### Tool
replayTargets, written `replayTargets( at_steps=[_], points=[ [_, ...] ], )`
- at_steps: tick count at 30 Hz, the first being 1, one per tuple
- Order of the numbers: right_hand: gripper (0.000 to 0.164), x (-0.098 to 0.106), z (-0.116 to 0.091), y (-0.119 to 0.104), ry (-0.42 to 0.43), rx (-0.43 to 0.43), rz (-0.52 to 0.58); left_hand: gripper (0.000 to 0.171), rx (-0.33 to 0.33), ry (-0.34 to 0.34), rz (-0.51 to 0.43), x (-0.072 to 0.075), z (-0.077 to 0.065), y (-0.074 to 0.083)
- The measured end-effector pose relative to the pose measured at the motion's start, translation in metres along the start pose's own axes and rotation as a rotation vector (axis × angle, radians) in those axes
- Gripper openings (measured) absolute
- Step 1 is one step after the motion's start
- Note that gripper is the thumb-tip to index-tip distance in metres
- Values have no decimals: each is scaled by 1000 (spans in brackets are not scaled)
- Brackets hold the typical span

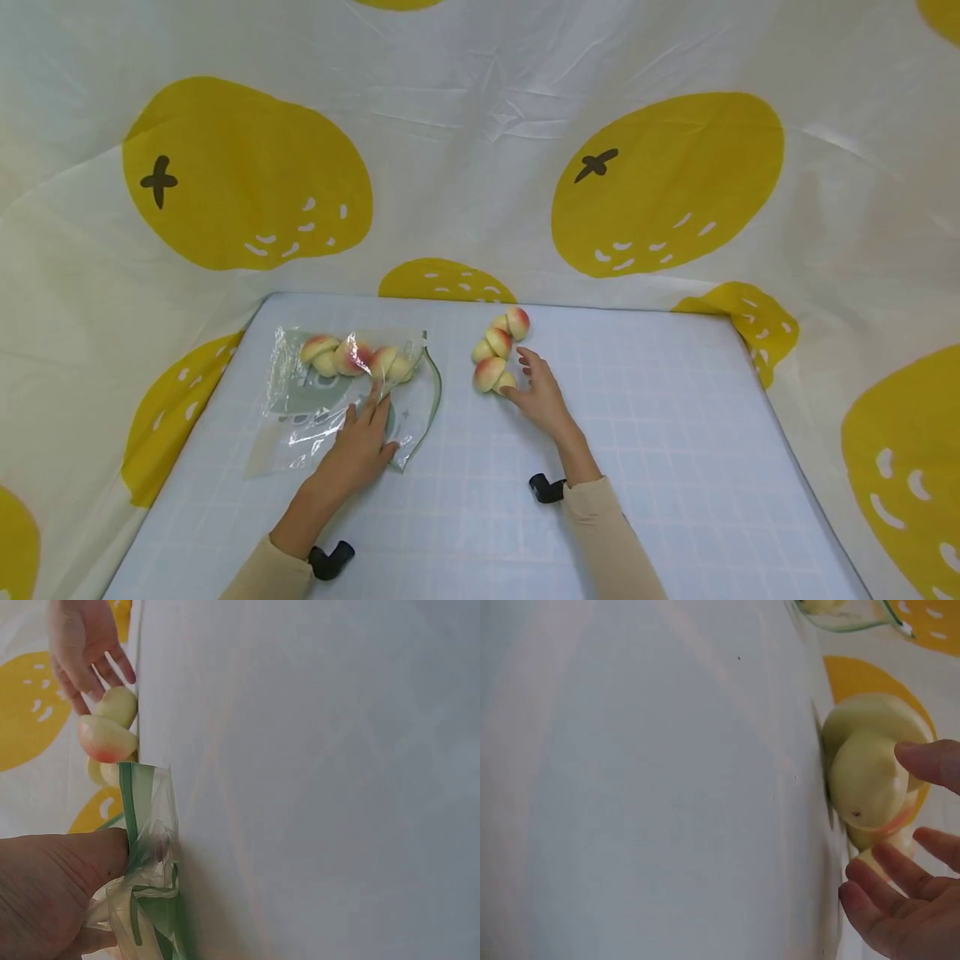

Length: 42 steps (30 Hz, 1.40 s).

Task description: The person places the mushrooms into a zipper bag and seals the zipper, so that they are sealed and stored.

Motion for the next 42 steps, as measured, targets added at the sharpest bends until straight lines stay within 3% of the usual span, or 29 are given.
replayTargets(
  at_steps=[8, 18, 33, 42],
  points=[
    [74, 0, -2, 1, -62, -115, -37, 78, 3, -2, -17, 0, -1, 0],
    [66, -1, -3, 4, -54, -87, -69, 78, 6, 0, -23, -1, -3, 0],
    [51, 2, -2, 6, -53, -130, 127, 79, -10, 16, -15, -1, -2, -1],
    [49, 3, -6, 3, -37, -122, 153, 79, -10, 16, -16, 1, -2, 0]
  ],
)
Point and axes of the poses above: each hand's wrist, its own z-axis towards the middle knuckle, its own x-axis out of the back of the hand, y = z × x, the point moved 1 cm from there along z, towards the middle knuckle, and after that the axes turned 10 degrees about -x, right-handed, at the moved point
